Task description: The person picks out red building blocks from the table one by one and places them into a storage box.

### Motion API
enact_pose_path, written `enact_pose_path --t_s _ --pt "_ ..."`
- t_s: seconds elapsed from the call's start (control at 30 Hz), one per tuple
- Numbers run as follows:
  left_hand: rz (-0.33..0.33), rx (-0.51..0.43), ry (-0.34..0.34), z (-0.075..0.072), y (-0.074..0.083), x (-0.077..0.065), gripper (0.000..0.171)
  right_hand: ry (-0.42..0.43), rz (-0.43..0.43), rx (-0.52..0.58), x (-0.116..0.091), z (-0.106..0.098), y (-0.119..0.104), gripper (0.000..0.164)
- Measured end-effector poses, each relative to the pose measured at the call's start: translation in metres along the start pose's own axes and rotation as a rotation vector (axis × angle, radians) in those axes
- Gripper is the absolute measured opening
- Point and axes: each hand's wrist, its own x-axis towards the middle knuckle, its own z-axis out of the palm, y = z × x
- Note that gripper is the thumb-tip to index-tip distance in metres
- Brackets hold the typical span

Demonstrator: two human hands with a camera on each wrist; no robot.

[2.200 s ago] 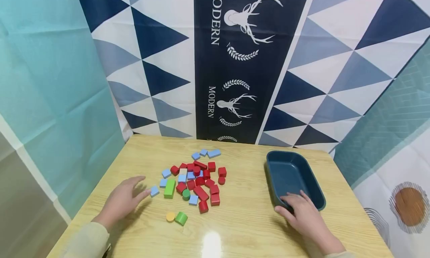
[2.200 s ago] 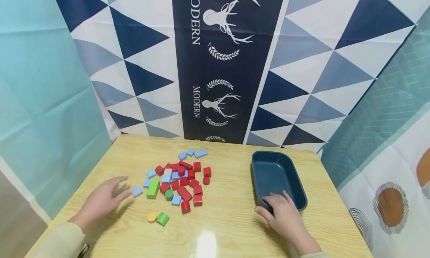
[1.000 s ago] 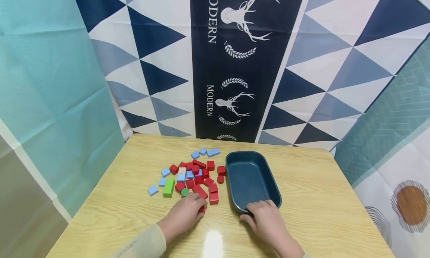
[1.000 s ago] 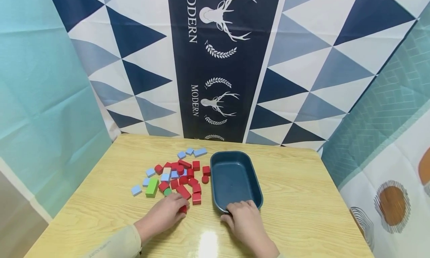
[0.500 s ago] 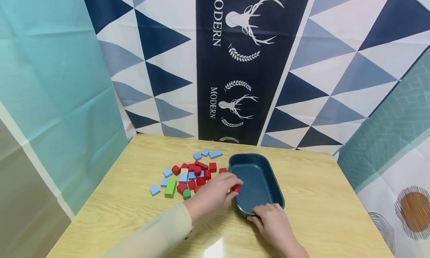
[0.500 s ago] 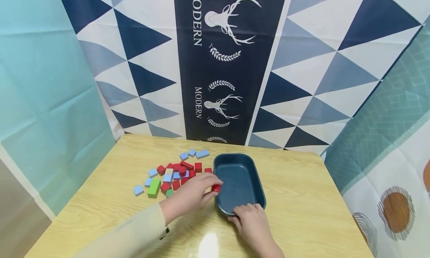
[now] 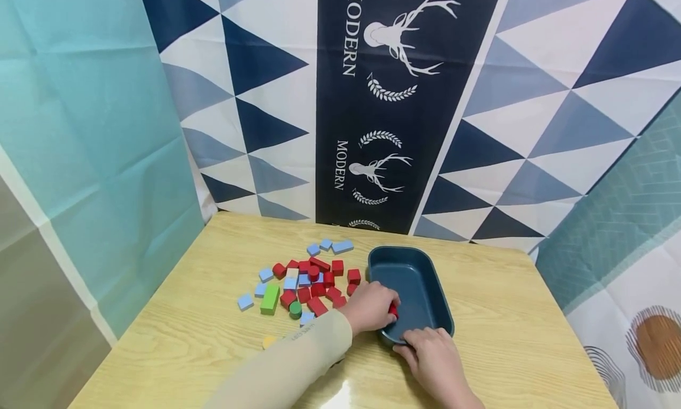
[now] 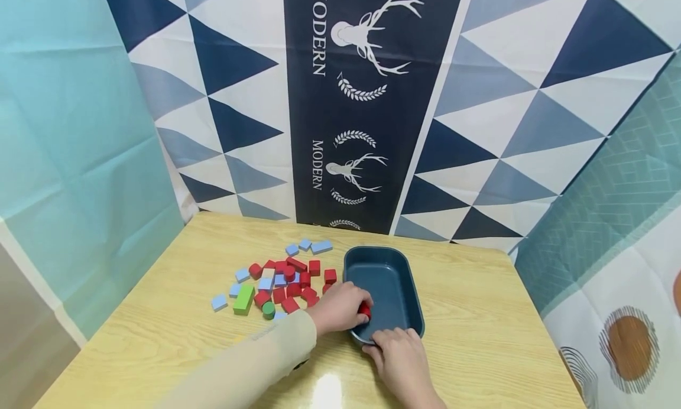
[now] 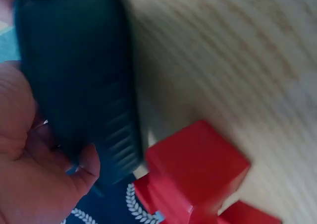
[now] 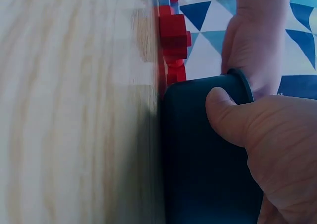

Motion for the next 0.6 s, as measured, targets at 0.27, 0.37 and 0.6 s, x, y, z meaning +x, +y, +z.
enact_pose_path --t_s 0.27,0.37,0.6 --pt "-0.06 0.019 -0.029 -0.001 0.008 0.0 0.026 -0.001 0.003 0.006 0.0 0.0 0.0 0.022" --pt "-0.039 -0.001 0.059 0.001 0.003 -0.004 0.033 0.002 0.003 0.006 -0.001 0.001 0.0 0.022" --pt "-0.216 0.104 0.357 -0.016 -0.043 -0.009 0.031 -0.013 0.022 0.011 -0.001 0.001 0.0 0.019"
